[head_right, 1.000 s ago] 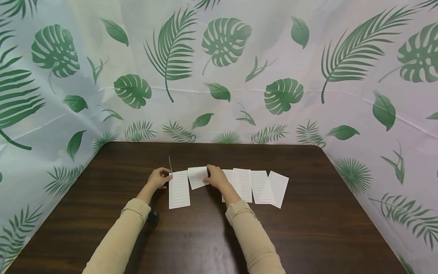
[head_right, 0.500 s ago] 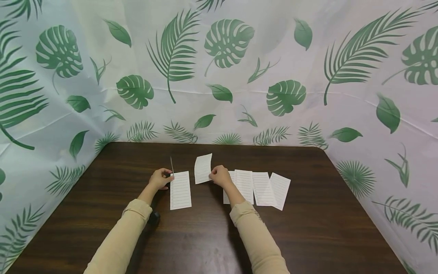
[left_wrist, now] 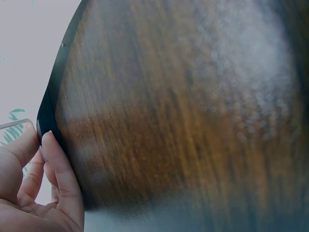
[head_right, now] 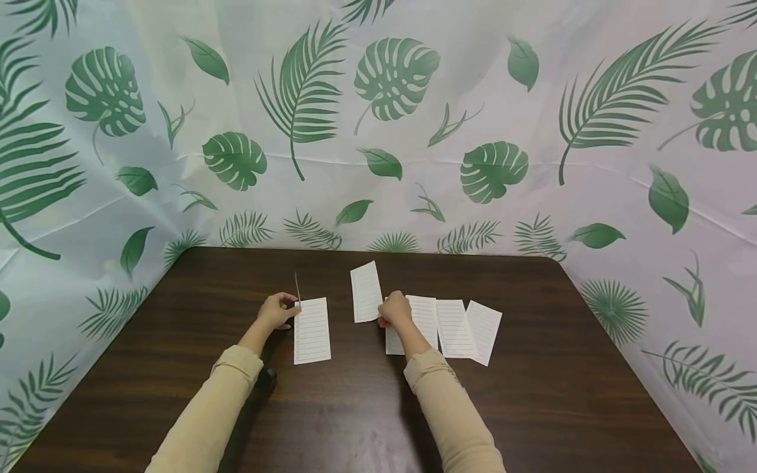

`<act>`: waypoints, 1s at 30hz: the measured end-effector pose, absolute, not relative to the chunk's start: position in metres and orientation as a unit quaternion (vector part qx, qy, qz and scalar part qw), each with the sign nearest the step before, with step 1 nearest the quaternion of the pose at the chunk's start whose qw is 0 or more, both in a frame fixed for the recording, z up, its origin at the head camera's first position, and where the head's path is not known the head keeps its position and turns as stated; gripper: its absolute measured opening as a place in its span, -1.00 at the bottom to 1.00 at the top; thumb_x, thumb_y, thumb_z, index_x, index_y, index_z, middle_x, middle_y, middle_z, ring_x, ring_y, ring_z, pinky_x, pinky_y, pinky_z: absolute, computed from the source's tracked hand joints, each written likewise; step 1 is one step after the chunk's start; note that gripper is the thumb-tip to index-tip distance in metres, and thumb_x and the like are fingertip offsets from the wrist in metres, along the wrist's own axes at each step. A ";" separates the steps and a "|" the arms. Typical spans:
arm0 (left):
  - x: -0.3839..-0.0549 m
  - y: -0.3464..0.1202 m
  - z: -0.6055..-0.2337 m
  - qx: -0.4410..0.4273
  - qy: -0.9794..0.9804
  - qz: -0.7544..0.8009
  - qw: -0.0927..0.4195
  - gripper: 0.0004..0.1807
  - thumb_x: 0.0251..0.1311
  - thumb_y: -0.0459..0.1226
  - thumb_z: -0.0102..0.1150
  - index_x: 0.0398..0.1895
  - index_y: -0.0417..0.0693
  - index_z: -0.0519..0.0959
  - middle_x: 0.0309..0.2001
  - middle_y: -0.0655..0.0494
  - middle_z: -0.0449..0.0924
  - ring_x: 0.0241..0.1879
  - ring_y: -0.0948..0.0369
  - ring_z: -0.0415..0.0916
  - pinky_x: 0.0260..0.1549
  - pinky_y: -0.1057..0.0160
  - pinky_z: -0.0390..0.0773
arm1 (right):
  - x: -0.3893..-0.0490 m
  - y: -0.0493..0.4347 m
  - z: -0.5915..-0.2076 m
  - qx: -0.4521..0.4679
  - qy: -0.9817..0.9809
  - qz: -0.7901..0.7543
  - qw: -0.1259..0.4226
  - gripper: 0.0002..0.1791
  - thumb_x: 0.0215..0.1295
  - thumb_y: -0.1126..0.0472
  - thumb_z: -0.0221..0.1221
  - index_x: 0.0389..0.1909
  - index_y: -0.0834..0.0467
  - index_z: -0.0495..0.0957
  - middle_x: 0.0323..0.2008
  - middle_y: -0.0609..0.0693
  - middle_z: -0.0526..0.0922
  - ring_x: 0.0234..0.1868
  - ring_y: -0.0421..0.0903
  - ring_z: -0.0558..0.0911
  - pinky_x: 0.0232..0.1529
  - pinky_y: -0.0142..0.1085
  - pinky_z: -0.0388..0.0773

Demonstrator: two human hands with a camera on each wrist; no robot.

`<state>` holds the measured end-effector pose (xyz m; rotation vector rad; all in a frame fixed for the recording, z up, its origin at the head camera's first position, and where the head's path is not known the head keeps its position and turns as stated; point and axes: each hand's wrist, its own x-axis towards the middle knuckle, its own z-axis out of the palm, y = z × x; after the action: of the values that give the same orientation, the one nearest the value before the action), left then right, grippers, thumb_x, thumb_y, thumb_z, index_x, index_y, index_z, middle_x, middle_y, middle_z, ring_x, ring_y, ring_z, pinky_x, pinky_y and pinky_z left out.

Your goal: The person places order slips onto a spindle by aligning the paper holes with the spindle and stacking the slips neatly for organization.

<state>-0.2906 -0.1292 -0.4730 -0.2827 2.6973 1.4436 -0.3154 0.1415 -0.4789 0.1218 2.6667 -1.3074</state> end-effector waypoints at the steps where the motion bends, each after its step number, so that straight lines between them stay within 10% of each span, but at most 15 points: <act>1: -0.291 -0.129 -0.473 -0.093 0.878 0.469 0.034 -0.71 0.18 -0.32 0.19 -0.05 -0.26 0.51 -0.24 -0.17 0.44 -0.61 0.26 0.37 -0.65 0.37 0.62 | -0.299 0.136 -0.456 0.053 0.894 -0.436 0.088 -0.80 0.15 0.43 -0.04 -0.47 0.45 0.53 -0.78 0.12 0.59 -0.83 -0.18 0.51 -0.74 -0.39 0.53; 11: -0.291 -0.130 -0.473 -0.102 0.876 0.470 0.037 -0.71 0.18 -0.32 0.20 -0.06 -0.24 0.52 -0.30 -0.12 0.43 -0.66 0.27 0.37 -0.67 0.39 0.61 | -0.307 0.140 -0.468 0.067 0.906 -0.414 0.058 -0.70 0.23 0.34 -0.12 -0.50 0.41 0.53 -0.78 0.17 0.60 -0.85 -0.12 0.54 -0.77 -0.33 0.54; 17: -0.293 -0.130 -0.473 -0.103 0.877 0.468 0.038 -0.72 0.18 -0.32 0.20 -0.05 -0.24 0.52 -0.28 -0.12 0.43 -0.65 0.27 0.37 -0.67 0.39 0.60 | -0.381 0.179 -0.577 -0.010 0.904 -0.427 -0.018 -0.83 0.07 0.32 0.08 -0.66 0.20 0.52 -0.75 0.03 0.57 -0.81 -0.22 0.55 -0.77 -0.44 0.48; 30: -0.293 -0.129 -0.472 -0.101 0.877 0.468 0.045 -0.70 0.19 -0.31 0.19 -0.03 -0.24 0.51 -0.30 -0.09 0.41 -0.72 0.32 0.35 -0.69 0.41 0.58 | -0.403 0.199 -0.605 0.038 0.738 -0.644 0.199 -0.72 0.18 0.41 0.21 -0.09 0.42 0.47 -0.30 0.20 0.53 -0.48 -0.04 0.66 -0.36 -0.23 0.71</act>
<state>-0.2935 -0.1295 -0.4725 -0.3080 2.6774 1.4296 -0.4035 0.1987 -0.6049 0.1065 2.0640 -1.8009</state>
